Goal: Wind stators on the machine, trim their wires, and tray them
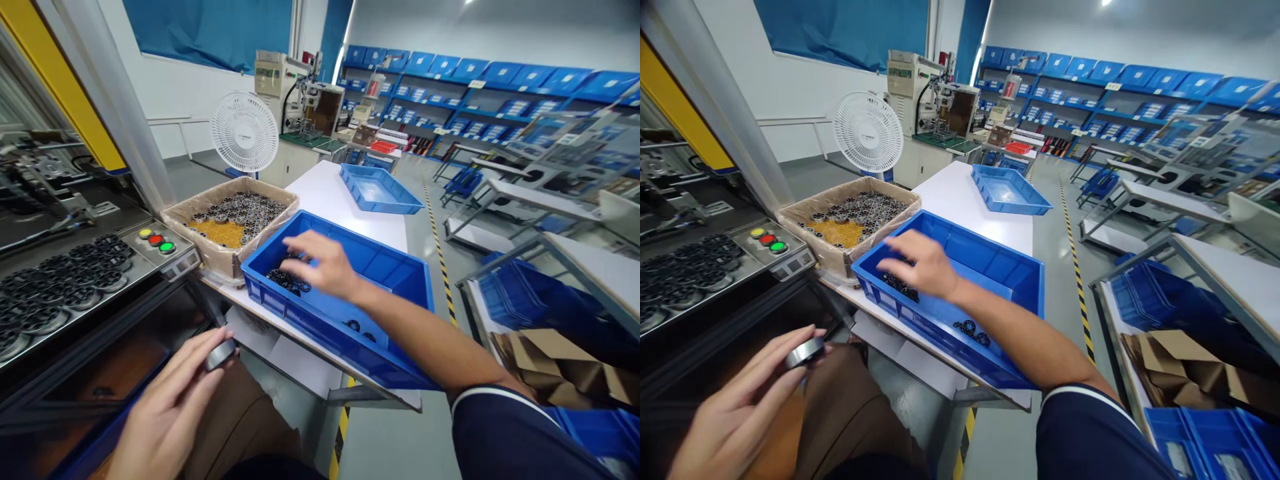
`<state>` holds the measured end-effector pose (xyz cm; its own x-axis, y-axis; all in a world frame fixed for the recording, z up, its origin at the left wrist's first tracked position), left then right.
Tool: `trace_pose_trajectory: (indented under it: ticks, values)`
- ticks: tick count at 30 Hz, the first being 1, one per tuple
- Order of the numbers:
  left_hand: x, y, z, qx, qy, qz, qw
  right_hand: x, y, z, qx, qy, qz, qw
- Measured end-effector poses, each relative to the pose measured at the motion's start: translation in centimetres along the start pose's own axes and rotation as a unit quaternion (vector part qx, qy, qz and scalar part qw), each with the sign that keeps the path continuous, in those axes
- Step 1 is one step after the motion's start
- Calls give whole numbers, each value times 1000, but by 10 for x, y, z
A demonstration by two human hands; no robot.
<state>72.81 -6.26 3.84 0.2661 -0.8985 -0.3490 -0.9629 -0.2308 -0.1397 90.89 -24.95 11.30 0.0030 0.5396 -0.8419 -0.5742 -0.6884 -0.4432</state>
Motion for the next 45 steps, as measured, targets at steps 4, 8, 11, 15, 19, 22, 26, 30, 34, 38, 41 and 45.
trace_pose_trajectory:
  ticks: [4, 8, 11, 15, 19, 22, 26, 30, 34, 38, 41, 45]
  values:
    - [-23, -7, 46, -110, 72, -13, 991, 13, -5, -126, 222, 101, 115, 963]
    - [-26, -15, 43, -14, 18, -25, 999, 56, 7, -171, 247, 110, 187, 944]
    - [-20, -13, 18, 83, -70, -32, 994, 85, 8, -176, 251, 116, 215, 937]
    - [-22, -6, -1, 70, -84, -47, 993, 102, 2, -174, 257, 139, 258, 921]
    - [-16, 0, 7, -33, 90, 5, 995, 97, 0, -173, 255, 176, 287, 906]
    - [-10, 2, 12, -71, 217, 15, 974, 77, 0, -172, 251, 202, 287, 902]
    - [-7, -1, 8, -61, 285, -7, 957, 39, -7, -139, 226, 216, 245, 918]
    - [0, -2, -4, -35, 310, -11, 950, -4, -6, -25, 77, 64, 50, 994]
    - [15, 3, -17, -34, 292, 15, 956, -19, 36, 101, -164, -221, -75, 959]
    - [25, 2, -30, 9, 279, 27, 960, -1, 55, 126, -177, -295, -76, 936]
    - [31, -1, -36, 31, 278, 21, 960, 3, 56, 116, -155, -313, -77, 934]
    - [36, -3, -34, 25, 284, 6, 958, 2, 57, 114, -164, -308, -85, 933]
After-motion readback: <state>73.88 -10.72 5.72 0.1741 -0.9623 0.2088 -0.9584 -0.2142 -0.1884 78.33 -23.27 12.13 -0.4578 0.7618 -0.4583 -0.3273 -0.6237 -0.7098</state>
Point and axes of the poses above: each hand's wrist, its own y-axis away from the middle knuckle, its own x-axis out of the palm, z = x × y, the point moved 8 cm from there along -y, towards the middle knuckle, and after that the axes turned 3 degrees about -y, right-handed, at the moved point
